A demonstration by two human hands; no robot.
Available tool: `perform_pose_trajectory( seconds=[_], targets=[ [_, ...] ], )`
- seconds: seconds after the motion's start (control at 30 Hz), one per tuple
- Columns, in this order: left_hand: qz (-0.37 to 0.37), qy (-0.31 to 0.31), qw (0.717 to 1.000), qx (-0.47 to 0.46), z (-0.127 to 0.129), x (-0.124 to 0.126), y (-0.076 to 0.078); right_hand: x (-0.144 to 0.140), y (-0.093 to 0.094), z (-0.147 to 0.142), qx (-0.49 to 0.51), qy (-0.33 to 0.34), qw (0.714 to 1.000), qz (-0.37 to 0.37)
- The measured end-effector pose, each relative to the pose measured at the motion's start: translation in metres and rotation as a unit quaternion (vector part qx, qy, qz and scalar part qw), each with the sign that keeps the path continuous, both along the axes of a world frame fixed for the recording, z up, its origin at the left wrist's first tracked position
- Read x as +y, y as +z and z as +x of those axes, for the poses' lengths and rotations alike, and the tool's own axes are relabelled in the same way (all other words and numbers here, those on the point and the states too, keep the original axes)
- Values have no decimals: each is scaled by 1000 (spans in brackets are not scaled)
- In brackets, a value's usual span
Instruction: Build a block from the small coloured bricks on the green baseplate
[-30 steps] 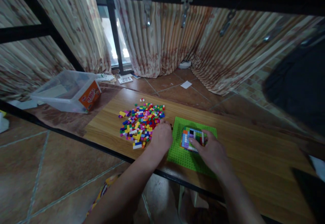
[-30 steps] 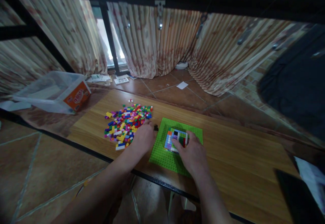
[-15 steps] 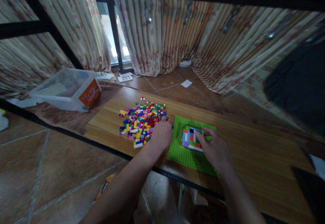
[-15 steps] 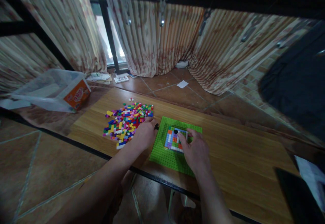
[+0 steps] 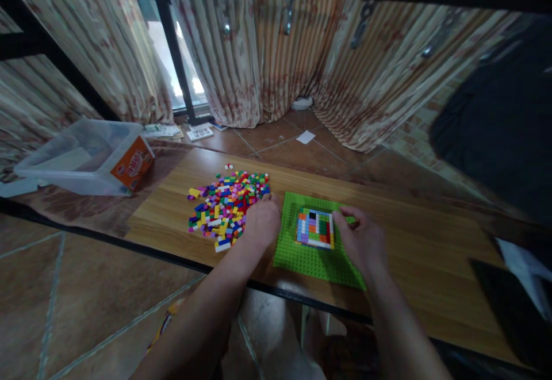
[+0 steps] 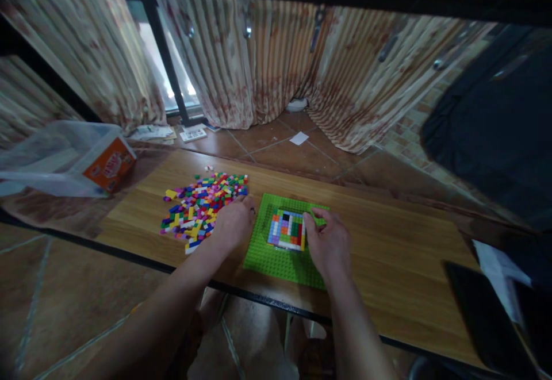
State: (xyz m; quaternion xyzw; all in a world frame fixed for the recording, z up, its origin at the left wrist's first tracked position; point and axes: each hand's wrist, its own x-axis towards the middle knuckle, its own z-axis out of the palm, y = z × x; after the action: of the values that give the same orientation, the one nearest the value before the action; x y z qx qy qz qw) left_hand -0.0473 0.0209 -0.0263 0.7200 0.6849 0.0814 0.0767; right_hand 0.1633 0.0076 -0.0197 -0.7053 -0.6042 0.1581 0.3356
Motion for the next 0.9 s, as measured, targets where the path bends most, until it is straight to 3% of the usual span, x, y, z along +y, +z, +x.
perform_pose_trajectory(
  seconds=[0.37,0.53,0.63,0.73,0.9],
  targets=[
    [0,18,1000,-6,-4,-5,14,-1,4,-1,30,-4,998,59],
    [47,61,993,-93,-23,-3,18,-6,3,-14,85,38,990,109],
    [102,124,967,-200,-46,0,20,-13,5,-32,108,112,979,132],
    [148,203,915,-316,-72,-2,24,-24,7,-59,121,206,961,140],
    [196,250,856,-408,-102,-11,29,-44,-1,-105,66,364,927,66]
  ],
)
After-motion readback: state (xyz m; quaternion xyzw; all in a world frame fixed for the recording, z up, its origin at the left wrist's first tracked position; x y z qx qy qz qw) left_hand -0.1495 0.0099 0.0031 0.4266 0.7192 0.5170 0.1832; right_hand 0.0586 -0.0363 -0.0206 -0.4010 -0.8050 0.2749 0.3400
